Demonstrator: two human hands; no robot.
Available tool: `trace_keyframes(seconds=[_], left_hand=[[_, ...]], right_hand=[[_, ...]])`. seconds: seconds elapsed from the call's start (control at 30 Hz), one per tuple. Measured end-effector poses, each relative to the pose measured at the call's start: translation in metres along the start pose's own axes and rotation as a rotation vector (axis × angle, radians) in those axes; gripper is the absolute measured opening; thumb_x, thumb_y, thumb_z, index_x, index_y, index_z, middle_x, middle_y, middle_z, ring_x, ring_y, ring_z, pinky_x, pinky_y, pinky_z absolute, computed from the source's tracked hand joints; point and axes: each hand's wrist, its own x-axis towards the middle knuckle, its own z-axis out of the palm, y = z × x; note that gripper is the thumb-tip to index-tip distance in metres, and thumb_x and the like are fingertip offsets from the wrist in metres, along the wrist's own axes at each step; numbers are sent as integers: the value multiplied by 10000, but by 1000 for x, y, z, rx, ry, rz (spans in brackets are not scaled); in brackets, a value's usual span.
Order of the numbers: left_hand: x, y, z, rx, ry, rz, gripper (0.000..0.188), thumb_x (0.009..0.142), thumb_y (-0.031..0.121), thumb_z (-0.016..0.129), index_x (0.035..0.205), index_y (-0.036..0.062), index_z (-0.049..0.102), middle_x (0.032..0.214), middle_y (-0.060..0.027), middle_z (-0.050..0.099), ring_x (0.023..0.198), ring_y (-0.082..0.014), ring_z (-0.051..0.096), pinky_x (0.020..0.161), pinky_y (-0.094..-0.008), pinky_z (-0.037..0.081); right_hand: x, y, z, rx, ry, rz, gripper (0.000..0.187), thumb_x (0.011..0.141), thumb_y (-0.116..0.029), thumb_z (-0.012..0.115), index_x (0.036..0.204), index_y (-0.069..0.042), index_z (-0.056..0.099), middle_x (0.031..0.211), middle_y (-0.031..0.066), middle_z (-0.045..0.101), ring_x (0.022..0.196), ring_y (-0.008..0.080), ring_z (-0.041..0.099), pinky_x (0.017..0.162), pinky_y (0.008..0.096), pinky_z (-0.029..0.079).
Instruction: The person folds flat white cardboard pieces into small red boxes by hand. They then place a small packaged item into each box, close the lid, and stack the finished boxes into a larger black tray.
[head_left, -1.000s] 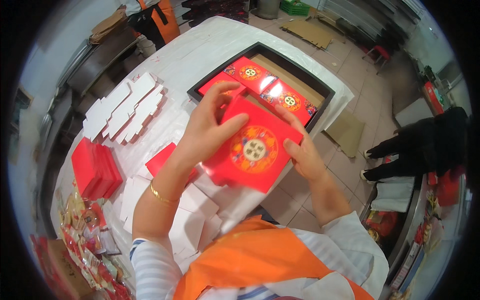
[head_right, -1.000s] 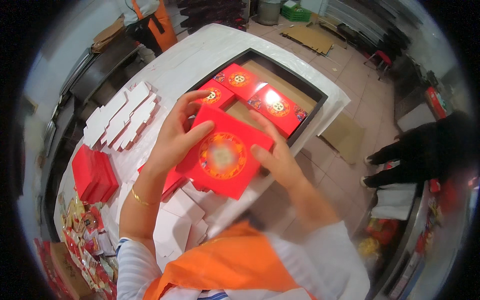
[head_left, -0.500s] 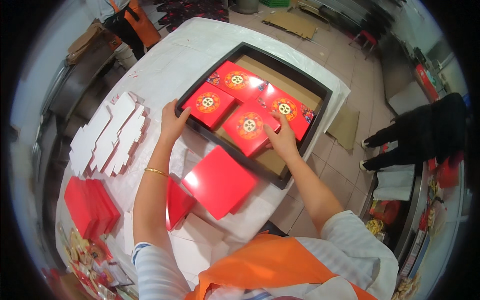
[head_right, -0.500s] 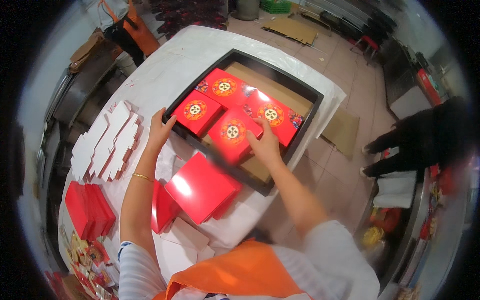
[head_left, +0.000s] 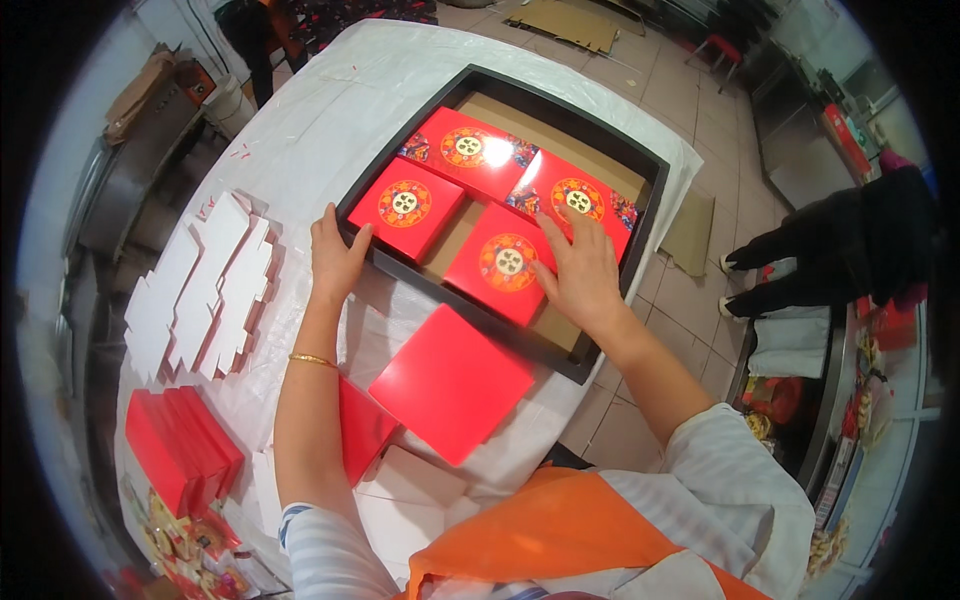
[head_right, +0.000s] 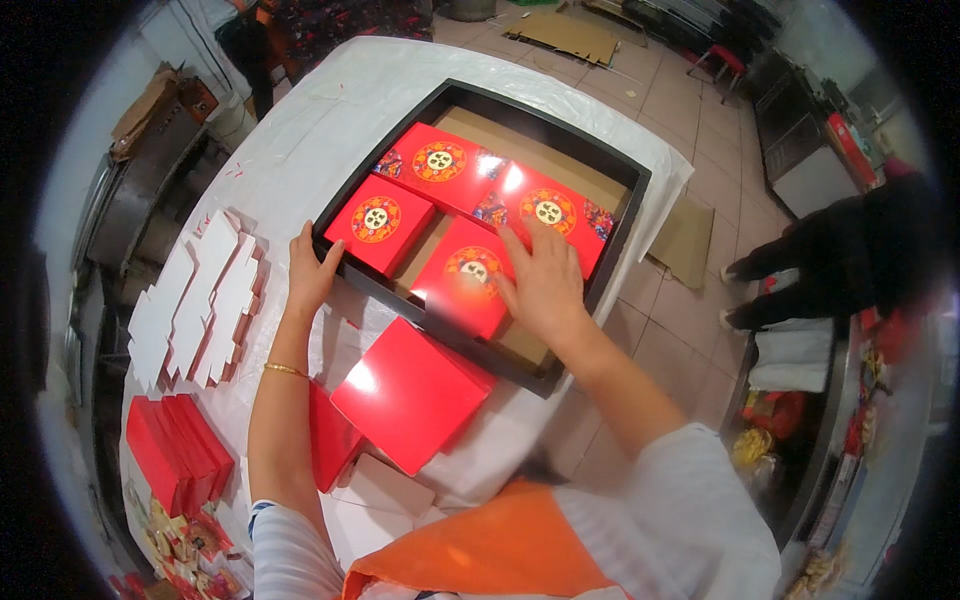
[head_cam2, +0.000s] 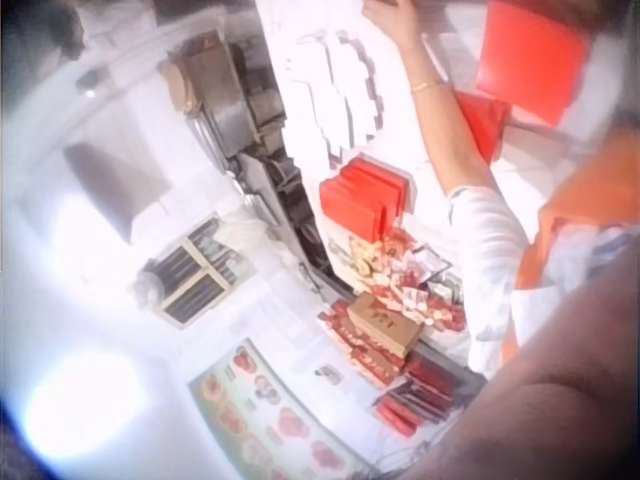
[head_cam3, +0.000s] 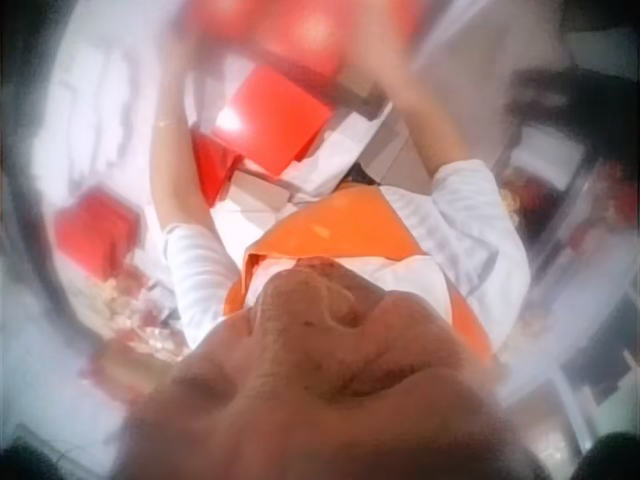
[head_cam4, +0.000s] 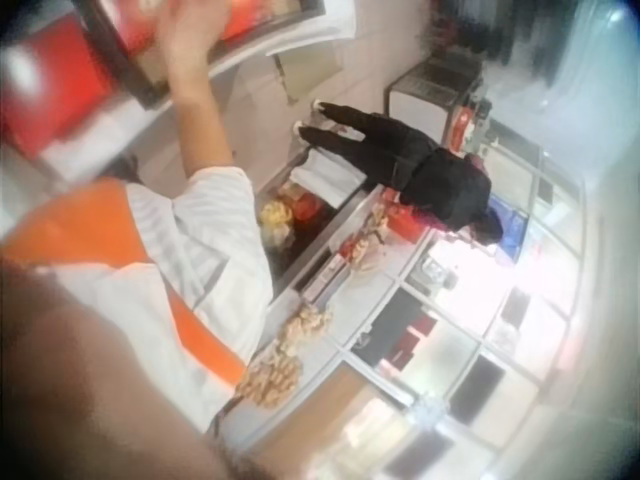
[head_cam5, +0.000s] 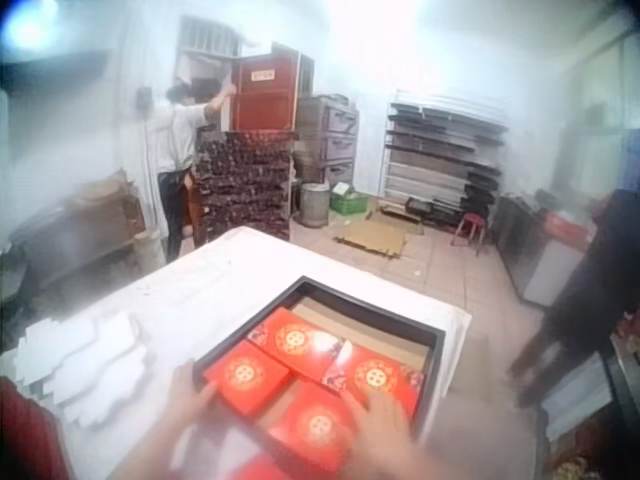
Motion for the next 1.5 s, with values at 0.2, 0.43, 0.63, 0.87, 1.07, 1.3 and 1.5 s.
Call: trace_keyframes(seconds=[0.2,0.43,0.63,0.87,1.07,1.3,1.5], left_hand=[[0,-4,7,80,65,93,816,882,400,699,1443,-94,372,1372,-272,450,1271,-413,470,1084,-441,387],[0,-4,6,15,28,105,803,890,406,685,1422,-116,387,1337,-291,486,1261,-424,477,1074,-445,387],[4,-10,13,28,66,153,826,886,424,684,1428,-117,374,1402,-338,436,1329,-444,417,1122,-442,342],[-99,59,-85,-621,-123,-168,560,1029,365,507,1427,-27,470,1506,-156,446,1366,-235,444,1115,-375,351],[-235,107,-56,-737,79,-319,662,1031,315,477,1547,-12,223,1585,-171,278,1470,-260,262,1179,-358,245],[-253,144,-52,-849,332,-202,732,984,125,537,1581,31,124,1622,-141,164,1467,-239,230,1189,-352,227],[-254,187,-99,-1033,213,138,832,886,-58,560,1592,115,155,1602,-145,271,1451,-252,314,1175,-370,287]], right_hand=[[-37,8,-16,380,-175,114,662,838,-175,748,1408,-4,458,1334,197,466,1201,349,525,993,435,480],[-24,-15,24,807,-317,336,667,904,-166,696,1468,13,388,1314,203,461,1032,252,640,907,358,541],[-14,-22,25,536,-296,229,626,897,-125,663,1462,-22,414,1120,201,577,940,291,658,845,382,537],[-68,-31,-28,779,-248,-69,531,917,-81,601,1424,-25,457,1138,201,607,983,339,624,889,386,503],[-96,-63,-22,809,-332,-165,566,990,-210,520,1488,16,372,1453,238,441,1350,376,418,1125,422,322],[-106,-80,-17,831,-234,-223,587,1014,-248,472,1525,-7,316,1536,204,371,1423,346,345,1167,412,261],[-106,-100,-74,1328,-203,-64,566,891,-7,580,1437,-27,434,1447,160,490,1293,328,512,1077,391,403]])
